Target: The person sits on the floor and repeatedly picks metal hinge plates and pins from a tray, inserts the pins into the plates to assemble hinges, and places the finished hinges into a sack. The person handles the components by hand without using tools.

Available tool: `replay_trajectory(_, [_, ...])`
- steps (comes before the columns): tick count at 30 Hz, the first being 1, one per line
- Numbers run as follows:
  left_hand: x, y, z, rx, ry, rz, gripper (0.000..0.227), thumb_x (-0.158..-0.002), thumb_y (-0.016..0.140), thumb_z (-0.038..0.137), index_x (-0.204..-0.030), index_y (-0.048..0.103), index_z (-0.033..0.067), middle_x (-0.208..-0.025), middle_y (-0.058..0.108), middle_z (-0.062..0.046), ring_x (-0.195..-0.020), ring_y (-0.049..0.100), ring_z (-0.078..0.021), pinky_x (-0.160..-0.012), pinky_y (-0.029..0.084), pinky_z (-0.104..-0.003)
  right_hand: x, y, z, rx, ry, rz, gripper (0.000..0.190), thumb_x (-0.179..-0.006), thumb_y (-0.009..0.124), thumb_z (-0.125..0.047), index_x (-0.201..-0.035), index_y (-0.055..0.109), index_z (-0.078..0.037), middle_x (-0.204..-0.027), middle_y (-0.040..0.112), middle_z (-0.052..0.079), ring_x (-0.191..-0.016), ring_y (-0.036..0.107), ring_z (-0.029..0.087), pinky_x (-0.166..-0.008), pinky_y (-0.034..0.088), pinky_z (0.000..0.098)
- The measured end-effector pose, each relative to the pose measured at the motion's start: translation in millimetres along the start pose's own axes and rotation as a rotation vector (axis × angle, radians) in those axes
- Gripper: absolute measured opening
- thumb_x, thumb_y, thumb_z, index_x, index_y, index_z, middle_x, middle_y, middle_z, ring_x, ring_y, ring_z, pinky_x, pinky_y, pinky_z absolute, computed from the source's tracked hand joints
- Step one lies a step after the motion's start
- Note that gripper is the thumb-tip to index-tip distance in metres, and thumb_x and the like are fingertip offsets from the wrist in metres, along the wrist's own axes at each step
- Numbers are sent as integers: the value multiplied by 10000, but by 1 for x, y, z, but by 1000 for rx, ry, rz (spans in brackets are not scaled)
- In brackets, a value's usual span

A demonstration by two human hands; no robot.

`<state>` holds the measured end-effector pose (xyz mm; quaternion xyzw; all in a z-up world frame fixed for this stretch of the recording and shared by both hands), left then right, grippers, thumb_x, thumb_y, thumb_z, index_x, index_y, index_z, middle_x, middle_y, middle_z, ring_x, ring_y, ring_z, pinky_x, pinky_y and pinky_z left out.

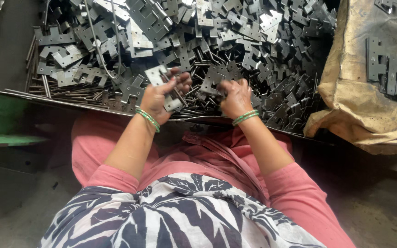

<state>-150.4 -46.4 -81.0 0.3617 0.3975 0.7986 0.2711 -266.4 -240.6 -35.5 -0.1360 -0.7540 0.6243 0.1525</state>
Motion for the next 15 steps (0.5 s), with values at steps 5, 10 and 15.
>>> replay_trajectory(5, [3, 1, -38, -61, -129, -87, 330, -1029, 594, 121, -1333, 583, -9, -1153, 706, -190, -976, 708, -246, -867, 585, -373, 10, -82, -14, -19, -413, 48, 472, -685, 674, 106, -1048, 802, -165, -1221, 658, 122, -1134, 567, 355, -975, 531, 427])
replay_trajectory(10, [4, 30, -80, 200, -280, -231, 432, -1051, 503, 350, -1337, 577, 35, -1211, 711, -123, -1047, 715, -233, -946, 591, -390, 30, -106, -59, 31, -787, 37, 421, -693, 738, 49, -1088, 756, -97, -1370, 572, 185, -1320, 516, 396, -1042, 527, 433])
replay_trajectory(15, [13, 50, -84, 326, -228, -227, 800, -961, 396, 796, -1283, 561, 83, -1104, 675, -64, -1022, 683, -240, -869, 584, -412, 36, -79, -95, -146, -736, 2, 520, -809, 690, 54, -1304, 688, -106, -1476, 520, 203, -1343, 545, 374, -1044, 558, 407])
Point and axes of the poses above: each hand's wrist, its own x-axis away from the middle knuckle, its own y-axis out of the palm, z = x × y, the point moved 6 cm from there along -x, towards the middle knuckle
